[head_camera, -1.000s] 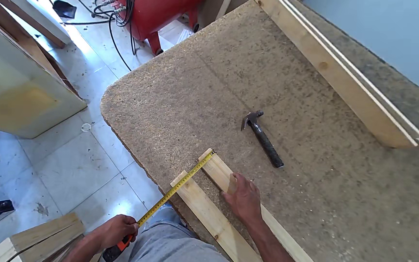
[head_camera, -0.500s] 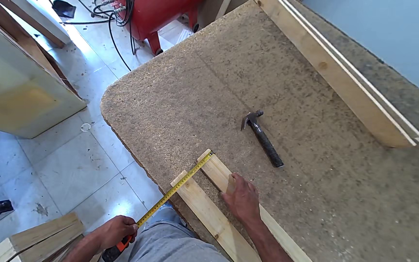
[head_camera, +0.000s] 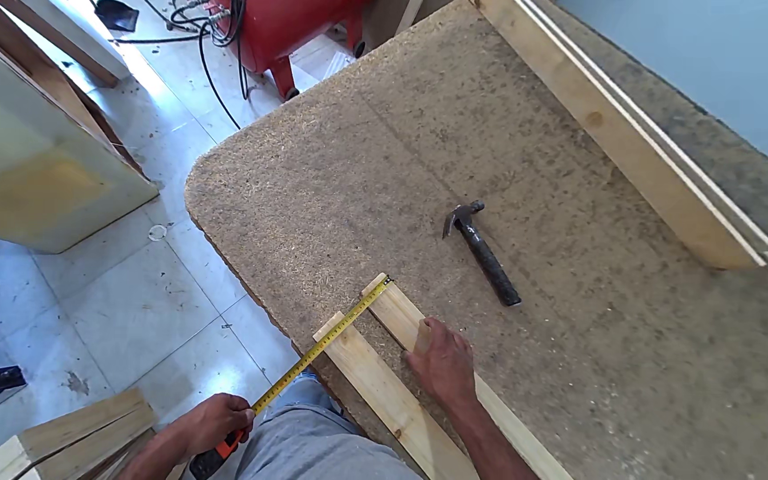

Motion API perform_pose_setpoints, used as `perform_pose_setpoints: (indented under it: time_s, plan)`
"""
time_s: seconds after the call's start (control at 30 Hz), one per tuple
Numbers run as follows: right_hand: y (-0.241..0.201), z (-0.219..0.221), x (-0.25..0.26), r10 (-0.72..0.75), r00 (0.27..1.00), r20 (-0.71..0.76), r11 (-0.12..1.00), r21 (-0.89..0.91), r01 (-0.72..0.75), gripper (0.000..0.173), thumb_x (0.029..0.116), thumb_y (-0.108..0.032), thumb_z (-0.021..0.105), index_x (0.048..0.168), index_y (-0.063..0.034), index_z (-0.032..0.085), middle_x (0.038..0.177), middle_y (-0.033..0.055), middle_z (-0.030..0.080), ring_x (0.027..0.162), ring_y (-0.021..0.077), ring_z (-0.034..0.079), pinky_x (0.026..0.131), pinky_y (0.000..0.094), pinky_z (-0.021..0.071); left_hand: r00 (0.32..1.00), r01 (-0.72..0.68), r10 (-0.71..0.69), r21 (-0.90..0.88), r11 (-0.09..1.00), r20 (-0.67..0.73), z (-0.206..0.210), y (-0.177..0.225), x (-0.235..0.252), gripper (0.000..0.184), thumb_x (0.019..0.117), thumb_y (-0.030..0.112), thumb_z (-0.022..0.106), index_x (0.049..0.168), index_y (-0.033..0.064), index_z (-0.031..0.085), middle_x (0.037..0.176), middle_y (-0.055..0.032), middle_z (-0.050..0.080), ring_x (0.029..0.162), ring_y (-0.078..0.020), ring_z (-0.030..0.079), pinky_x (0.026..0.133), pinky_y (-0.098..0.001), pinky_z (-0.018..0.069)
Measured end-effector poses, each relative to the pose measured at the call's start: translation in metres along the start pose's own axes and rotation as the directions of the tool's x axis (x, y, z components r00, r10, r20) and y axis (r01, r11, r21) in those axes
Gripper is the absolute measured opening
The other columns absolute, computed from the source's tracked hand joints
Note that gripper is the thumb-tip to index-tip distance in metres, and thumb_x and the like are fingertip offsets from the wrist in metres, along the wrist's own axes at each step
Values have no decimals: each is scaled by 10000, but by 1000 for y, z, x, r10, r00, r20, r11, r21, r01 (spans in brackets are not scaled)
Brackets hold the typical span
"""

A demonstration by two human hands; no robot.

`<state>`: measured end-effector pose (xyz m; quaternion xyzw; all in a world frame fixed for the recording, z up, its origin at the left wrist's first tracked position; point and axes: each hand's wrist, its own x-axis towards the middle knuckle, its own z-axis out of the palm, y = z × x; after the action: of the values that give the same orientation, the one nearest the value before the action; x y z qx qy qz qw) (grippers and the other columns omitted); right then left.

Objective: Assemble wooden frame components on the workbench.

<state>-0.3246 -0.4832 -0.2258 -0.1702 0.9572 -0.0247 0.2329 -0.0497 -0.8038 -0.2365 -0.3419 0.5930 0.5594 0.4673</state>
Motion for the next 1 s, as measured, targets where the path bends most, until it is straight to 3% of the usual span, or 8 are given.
perform_pose_setpoints:
  time_s: [1.0]
  plan:
    - [0, -2, 1, 5, 1000, 14, 1000, 14, -5, 789, 842, -437, 768, 1486, -79, 487, 1406, 144, 608, 1337, 319, 544, 1200, 522, 302, 1000, 3, -2, 16, 1000, -7, 0, 1, -1, 312, 1086, 311, 502, 1090, 64, 692, 997, -68, 747, 849, -184, 719, 805, -389, 591]
